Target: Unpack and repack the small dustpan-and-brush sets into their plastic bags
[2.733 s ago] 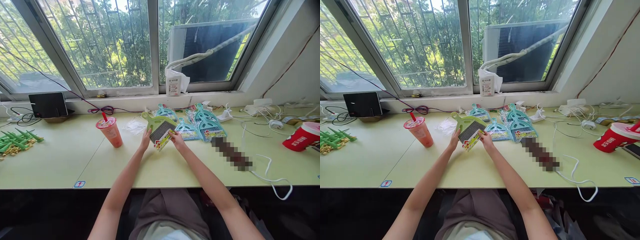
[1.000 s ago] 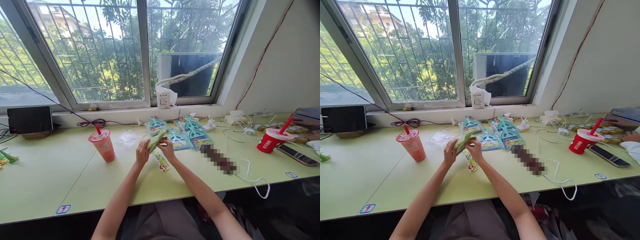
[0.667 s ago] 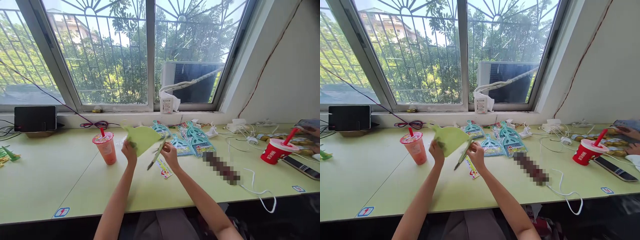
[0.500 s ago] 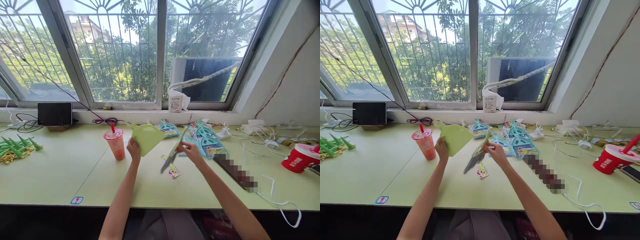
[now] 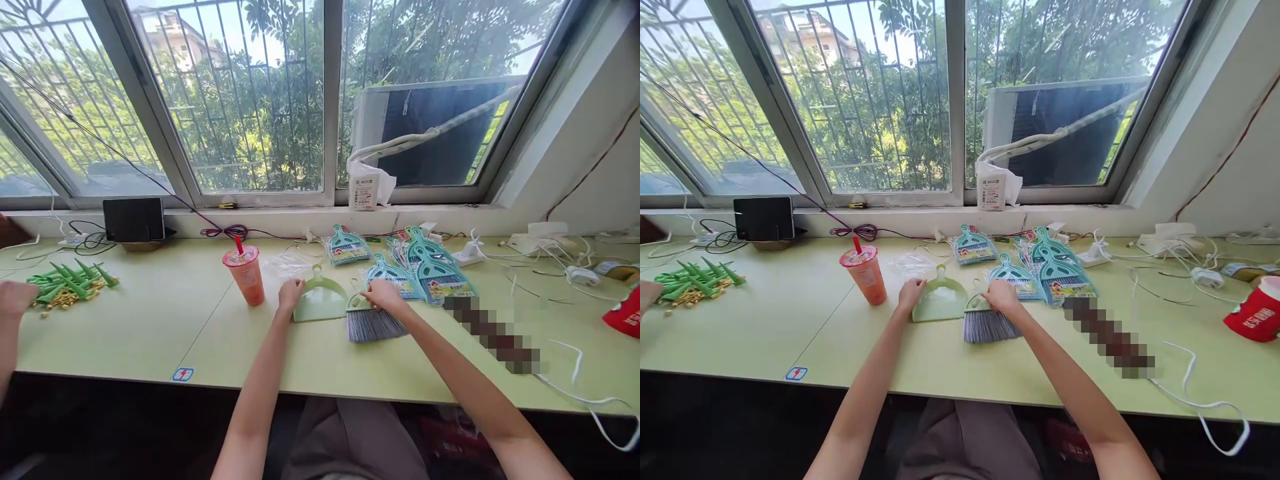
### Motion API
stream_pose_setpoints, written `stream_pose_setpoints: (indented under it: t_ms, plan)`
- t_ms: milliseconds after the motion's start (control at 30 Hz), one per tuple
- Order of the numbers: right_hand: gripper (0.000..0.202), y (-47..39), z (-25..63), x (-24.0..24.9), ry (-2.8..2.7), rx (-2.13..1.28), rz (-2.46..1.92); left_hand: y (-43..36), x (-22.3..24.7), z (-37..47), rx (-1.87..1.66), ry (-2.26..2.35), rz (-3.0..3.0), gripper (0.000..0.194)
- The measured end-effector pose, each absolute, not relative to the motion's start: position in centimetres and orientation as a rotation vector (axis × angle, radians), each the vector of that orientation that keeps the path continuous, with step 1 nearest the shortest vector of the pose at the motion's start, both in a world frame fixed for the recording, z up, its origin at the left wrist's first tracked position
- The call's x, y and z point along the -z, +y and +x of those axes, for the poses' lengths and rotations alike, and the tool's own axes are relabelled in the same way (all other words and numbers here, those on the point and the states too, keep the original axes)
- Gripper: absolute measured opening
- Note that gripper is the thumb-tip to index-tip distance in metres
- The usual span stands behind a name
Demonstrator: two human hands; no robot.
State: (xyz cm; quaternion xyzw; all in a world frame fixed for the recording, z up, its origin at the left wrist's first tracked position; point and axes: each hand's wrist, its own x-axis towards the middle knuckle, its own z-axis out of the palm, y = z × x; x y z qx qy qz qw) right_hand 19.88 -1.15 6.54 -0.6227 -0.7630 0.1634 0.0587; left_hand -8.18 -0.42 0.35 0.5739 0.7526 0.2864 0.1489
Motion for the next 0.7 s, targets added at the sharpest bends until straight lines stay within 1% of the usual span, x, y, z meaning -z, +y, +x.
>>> stream_pose_setpoints:
  t_ms: [67, 100, 167, 267, 367, 433, 500, 567, 600, 633, 667, 700]
  plan:
    - [0.041, -2.5, 19.3, -6.6, -2.242, -0.38, -1.845, -0.4, -0.4, -8.0, -0.866, 2.177, 1.655, 0.039]
    - [0.037, -3.9, 19.2, -6.9, -2.214, -0.374, -1.768, -0.4, -0.4, -8.0, -0.891, 2.176, 1.645, 0.038]
    - [0.036, -8.2, 18.9, -7.7, -2.234, -0.521, -1.508, -0.2, -0.4, -8.0, -0.932, 2.153, 1.605, 0.036]
    - [0.034, -15.8, 17.6, -8.5, -2.413, -0.888, -1.088, -0.3, -0.2, -8.3, -0.968, 2.106, 1.524, 0.037]
    - [0.023, -20.5, 15.5, -7.8, -2.636, -0.921, -0.809, -0.9, -0.3, -8.0, -0.985, 2.109, 1.477, 0.038]
    - [0.022, -21.2, 14.8, -6.5, -2.728, -0.848, -0.796, -1.8, -0.8, -7.5, -1.01, 2.14, 1.537, 0.033]
    - [0.023, -20.5, 15.0, -4.9, -2.754, -0.707, -0.913, -3.3, -1.9, -6.6, -1.151, 2.202, 1.691, 0.028]
    - [0.027, -19.4, 16.4, -3.3, -2.699, -0.601, -1.046, -5.4, -3.3, -5.4, -1.6, 2.294, 1.759, 0.026]
    - [0.027, -18.8, 17.5, -2.6, -2.644, -0.611, -1.073, -6.7, -4.0, -4.4, -1.777, 2.245, 1.815, 0.025]
    - [0.026, -18.2, 18.6, -2.1, -2.59, -0.67, -1.064, -8.3, -4.6, -3.1, -1.88, 2.149, 1.849, 0.025]
    - [0.027, -17.7, 19.7, -1.6, -2.535, -0.746, -1.051, -10.0, -5.0, -1.4, -1.894, 1.996, 1.884, 0.027]
    - [0.029, -17.1, 20.8, -1.2, -2.468, -0.806, -1.077, -12.0, -5.2, 0.8, -1.814, 1.805, 1.912, 0.029]
